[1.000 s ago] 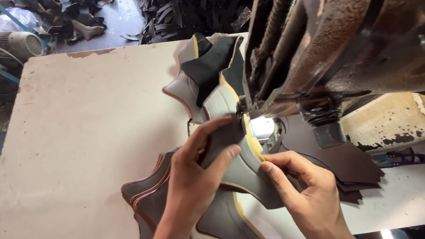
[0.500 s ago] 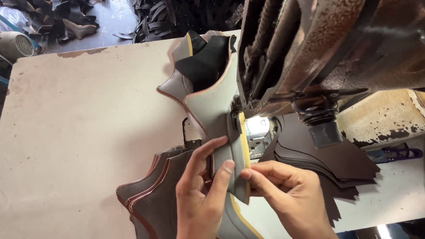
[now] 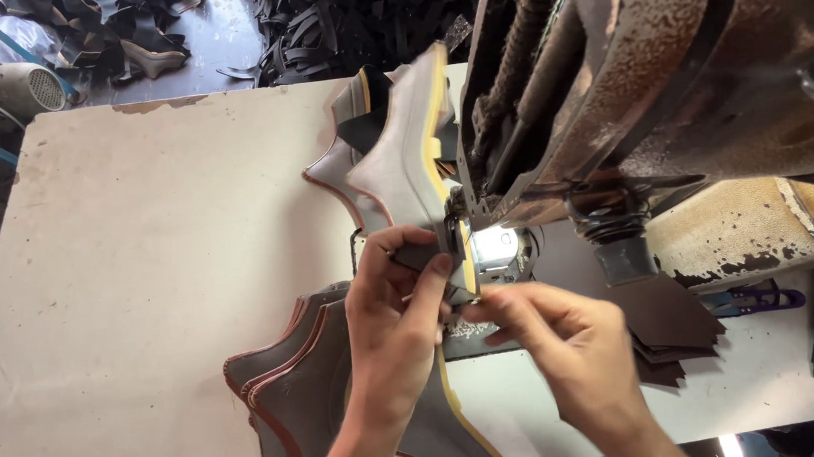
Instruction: Aligning and feeding shoe upper components into an industrial joining machine.
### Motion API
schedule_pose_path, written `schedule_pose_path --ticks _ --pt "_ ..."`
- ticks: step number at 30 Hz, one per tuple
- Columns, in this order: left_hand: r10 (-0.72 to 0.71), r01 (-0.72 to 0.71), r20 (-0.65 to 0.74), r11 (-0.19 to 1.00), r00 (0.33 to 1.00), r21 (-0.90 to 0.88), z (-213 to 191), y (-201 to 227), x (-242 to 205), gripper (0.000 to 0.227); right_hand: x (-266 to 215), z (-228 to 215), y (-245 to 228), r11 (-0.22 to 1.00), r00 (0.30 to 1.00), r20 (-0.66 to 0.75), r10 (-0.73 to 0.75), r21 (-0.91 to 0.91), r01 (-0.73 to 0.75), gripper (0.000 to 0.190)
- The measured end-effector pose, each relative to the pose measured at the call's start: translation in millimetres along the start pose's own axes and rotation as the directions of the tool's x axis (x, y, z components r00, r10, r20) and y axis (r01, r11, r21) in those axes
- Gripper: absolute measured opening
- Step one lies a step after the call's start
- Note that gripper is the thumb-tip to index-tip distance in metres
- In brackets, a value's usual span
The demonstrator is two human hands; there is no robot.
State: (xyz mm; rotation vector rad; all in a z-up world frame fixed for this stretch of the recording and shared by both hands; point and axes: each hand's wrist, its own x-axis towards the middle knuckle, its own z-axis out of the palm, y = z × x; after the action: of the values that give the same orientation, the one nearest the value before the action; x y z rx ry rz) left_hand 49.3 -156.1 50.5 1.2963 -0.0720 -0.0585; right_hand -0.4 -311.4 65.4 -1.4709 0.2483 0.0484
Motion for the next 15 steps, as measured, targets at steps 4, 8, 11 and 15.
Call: schedule_pose_path --ticks 4,8,11,15 --pt "-0.011 0.005 -0.093 0.998 0.996 -0.058 9.7 0.0 8.3 0.016 13.1 -38.0 -11.2 0.919 0.967 -0.182 -0.179 -0.381 0.098 0.029" --pt "0.029 -0.035 -0.045 0.993 0.999 -0.116 2.8 1.2 10.6 0.017 44.5 -100.7 9.2 0.391 0.919 -0.327 -0.222 -0.893 -0.223 0.043" --pt "-0.109 0.109 0.009 0.993 0.994 -0.047 -9.6 9.5 -2.3 0.041 54.0 -134.8 28.1 0.392 0.923 -0.375 -0.083 -0.864 -0.316 0.044" --pt "-0.118 0.182 -0.148 0.796 0.982 0.577 -18.4 23.1 -25.9 0.06 58.5 -165.4 42.8 0.473 0.895 -0.303 -0.327 -0.872 -0.122 0.031"
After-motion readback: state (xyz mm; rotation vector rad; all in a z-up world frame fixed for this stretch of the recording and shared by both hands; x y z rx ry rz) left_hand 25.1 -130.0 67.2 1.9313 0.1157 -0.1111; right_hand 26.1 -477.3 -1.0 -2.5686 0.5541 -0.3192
